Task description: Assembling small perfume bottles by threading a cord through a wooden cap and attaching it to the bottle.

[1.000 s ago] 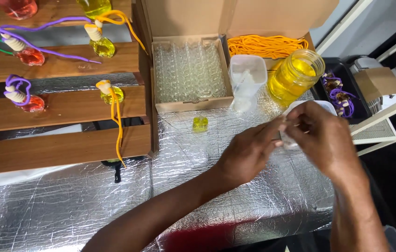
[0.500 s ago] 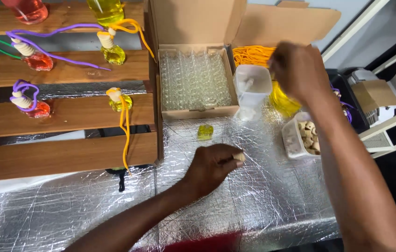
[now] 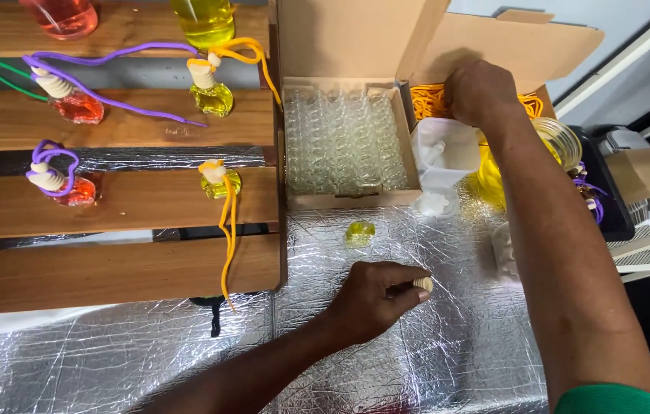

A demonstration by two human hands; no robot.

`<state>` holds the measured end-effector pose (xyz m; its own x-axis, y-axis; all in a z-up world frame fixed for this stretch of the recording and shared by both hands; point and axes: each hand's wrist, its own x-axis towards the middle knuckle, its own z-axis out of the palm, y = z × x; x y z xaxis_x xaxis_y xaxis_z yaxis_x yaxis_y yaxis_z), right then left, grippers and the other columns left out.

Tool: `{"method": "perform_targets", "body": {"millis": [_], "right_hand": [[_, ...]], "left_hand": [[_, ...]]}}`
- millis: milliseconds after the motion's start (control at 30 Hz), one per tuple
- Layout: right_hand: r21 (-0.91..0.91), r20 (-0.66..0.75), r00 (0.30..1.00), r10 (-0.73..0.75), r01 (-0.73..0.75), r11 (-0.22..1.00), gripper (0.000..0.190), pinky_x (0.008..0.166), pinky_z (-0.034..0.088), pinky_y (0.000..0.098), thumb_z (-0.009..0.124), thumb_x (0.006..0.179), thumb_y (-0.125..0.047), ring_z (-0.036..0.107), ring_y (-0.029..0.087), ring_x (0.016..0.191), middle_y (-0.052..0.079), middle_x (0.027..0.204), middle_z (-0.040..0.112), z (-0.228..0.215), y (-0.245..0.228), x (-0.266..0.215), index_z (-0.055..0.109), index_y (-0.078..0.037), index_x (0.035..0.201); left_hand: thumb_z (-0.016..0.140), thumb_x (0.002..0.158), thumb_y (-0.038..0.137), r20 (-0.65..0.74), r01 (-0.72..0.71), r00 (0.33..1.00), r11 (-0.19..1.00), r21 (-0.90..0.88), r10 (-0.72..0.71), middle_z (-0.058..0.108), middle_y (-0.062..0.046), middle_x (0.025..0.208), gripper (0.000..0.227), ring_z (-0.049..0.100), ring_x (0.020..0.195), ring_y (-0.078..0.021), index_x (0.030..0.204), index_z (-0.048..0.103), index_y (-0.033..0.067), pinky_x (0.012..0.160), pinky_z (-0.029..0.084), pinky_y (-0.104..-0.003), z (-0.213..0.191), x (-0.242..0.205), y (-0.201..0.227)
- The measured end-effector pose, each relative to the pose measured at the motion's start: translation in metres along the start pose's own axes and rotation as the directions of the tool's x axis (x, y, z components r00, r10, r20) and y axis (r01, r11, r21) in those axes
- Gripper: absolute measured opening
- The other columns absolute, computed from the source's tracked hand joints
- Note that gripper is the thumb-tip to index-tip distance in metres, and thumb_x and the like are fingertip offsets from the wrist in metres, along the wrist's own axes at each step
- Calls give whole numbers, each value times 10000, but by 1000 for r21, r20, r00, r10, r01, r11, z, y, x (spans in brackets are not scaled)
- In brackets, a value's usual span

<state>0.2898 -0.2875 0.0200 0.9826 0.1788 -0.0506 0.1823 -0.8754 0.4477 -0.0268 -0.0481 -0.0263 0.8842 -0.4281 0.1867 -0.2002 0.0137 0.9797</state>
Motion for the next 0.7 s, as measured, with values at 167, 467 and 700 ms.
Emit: {"method": "perform_targets", "body": {"millis": [167, 467, 700], "right_hand": [[-22, -45, 999, -5, 4, 1000, 239, 623, 625, 434, 649, 951, -207, 777, 324, 906, 42, 1100, 777, -1, 0, -2, 774, -222, 1155], [474, -447, 846, 291, -52, 879, 203, 674, 501, 654, 636, 984, -223, 651, 586, 825, 317, 895, 719, -16, 93, -4, 697, -48, 1065], [635, -407, 865, 294, 36, 771, 159, 715, 481, 537, 644, 1027, -205, 604, 456, 829, 227, 879, 668, 33, 215, -48, 682, -56, 1068]], "left_hand": [[749, 902, 157, 12, 1, 1000, 999, 44, -1, 793, -136, 1002, 276, 676, 692, -153, 1152, 757, 42, 580, 550, -269, -2, 0, 3], [731, 930, 88, 25, -147, 989, 974, 170, 144, 738, -45, 780, 119, 588, 613, -105, 1029, 780, 43, 541, 468, -264, -2, 2, 9], [678, 960, 79, 65, -130, 990, 986, 101, 124, 738, -42, 846, 65, 622, 696, -125, 967, 735, 50, 609, 503, -274, -1, 2, 13]]}}
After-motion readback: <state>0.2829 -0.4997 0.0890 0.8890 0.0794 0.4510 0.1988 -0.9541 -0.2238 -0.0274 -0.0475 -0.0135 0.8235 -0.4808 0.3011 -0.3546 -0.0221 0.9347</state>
